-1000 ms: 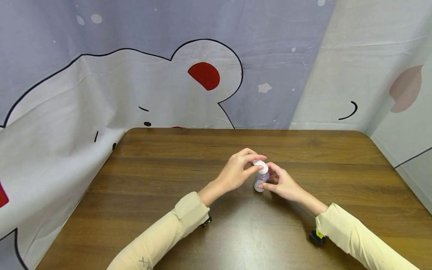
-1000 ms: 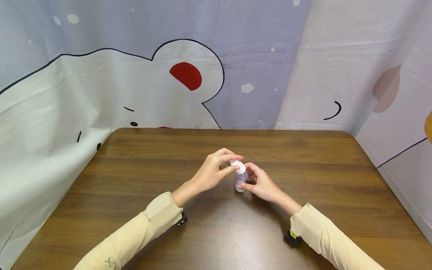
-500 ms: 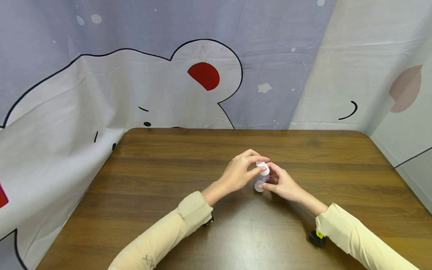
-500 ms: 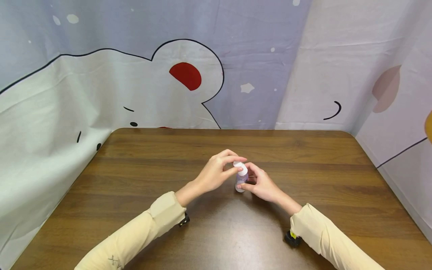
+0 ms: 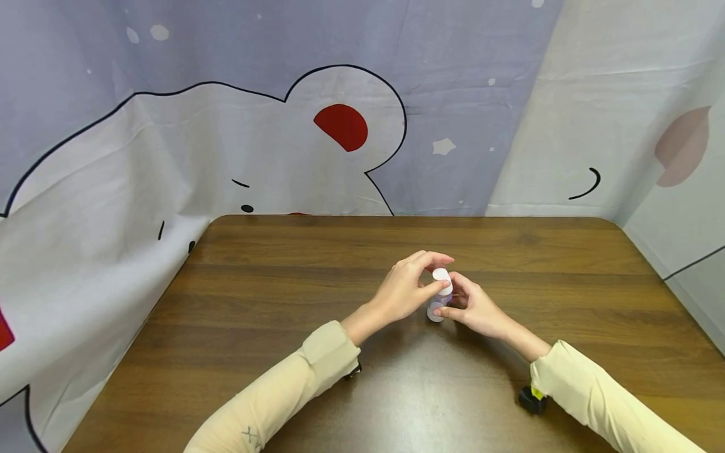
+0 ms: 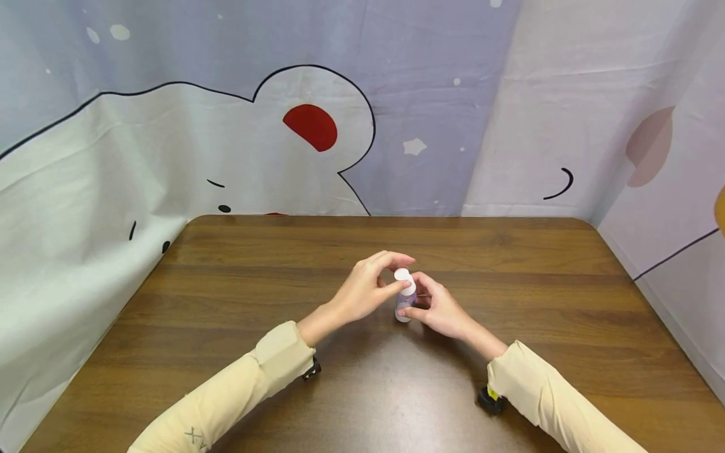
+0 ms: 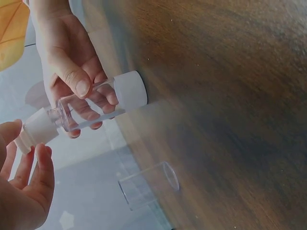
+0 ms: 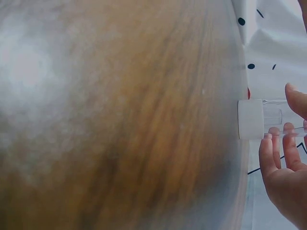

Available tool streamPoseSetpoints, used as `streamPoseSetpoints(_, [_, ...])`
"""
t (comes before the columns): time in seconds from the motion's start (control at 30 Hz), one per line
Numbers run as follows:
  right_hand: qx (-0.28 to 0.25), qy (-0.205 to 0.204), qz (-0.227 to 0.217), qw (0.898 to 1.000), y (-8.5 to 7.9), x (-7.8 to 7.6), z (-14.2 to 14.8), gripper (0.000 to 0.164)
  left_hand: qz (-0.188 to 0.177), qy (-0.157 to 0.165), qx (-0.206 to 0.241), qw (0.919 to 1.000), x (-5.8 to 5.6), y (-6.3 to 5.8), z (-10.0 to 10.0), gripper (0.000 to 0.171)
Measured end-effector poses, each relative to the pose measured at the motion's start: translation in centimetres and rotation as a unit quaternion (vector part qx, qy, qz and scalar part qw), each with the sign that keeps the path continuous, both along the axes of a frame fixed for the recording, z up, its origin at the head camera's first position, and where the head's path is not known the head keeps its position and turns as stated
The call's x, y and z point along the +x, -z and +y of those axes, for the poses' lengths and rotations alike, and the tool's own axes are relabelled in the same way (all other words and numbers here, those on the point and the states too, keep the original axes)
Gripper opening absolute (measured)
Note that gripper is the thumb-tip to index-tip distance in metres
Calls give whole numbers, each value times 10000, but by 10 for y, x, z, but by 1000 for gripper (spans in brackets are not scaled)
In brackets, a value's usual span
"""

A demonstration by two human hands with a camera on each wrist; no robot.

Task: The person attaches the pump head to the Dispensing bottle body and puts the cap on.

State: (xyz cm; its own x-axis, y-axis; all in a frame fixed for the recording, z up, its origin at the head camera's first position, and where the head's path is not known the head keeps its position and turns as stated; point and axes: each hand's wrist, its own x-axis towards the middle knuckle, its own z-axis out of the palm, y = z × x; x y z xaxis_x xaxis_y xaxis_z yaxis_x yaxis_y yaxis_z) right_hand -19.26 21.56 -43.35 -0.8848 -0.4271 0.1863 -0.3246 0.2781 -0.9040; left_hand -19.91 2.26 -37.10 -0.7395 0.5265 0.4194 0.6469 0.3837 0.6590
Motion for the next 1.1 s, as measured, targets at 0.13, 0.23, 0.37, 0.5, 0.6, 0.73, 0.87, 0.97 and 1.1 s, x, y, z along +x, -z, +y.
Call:
streamPoseSetpoints(0.13, [26, 13, 10, 10000, 0, 0, 0, 43, -21, 26, -18, 10000, 0, 0, 1, 33])
streamPoseSetpoints(0.23, [40, 10, -7, 10000, -1, 1, 0, 44, 54, 14, -15, 10000, -1, 1, 2, 33])
streamPoseSetpoints(0.37, [65, 22, -49, 10000, -1, 1, 1, 48, 149, 8, -28, 9999, -1, 3, 3, 33])
streamPoseSetpoints(0.5, [123, 49, -67, 9999, -1, 2, 1, 52, 217, 19, -36, 9998, -1, 4, 4, 33])
streamPoseSetpoints(0.6, [136, 74, -88, 9998, -1, 2, 1, 53, 268, 44, -14, 9996, -1, 5, 5, 33])
streamPoseSetpoints(0.73, [151, 67, -37, 9999, -1, 2, 1, 53, 293, 91, 56, 9995, -1, 5, 5, 33])
streamPoseSetpoints(0.87, [146, 25, 13, 9999, 0, 1, 1, 54, 305, 149, 86, 9994, -1, 5, 6, 32])
streamPoseSetpoints(0.97, [130, 9, 7, 9999, 0, 1, 2, 54, 296, 208, 102, 9993, -1, 5, 7, 32])
streamPoseSetpoints(1.1, [124, 41, 45, 9999, 1, 1, 1, 56, 176, 243, 165, 9994, -1, 6, 8, 32])
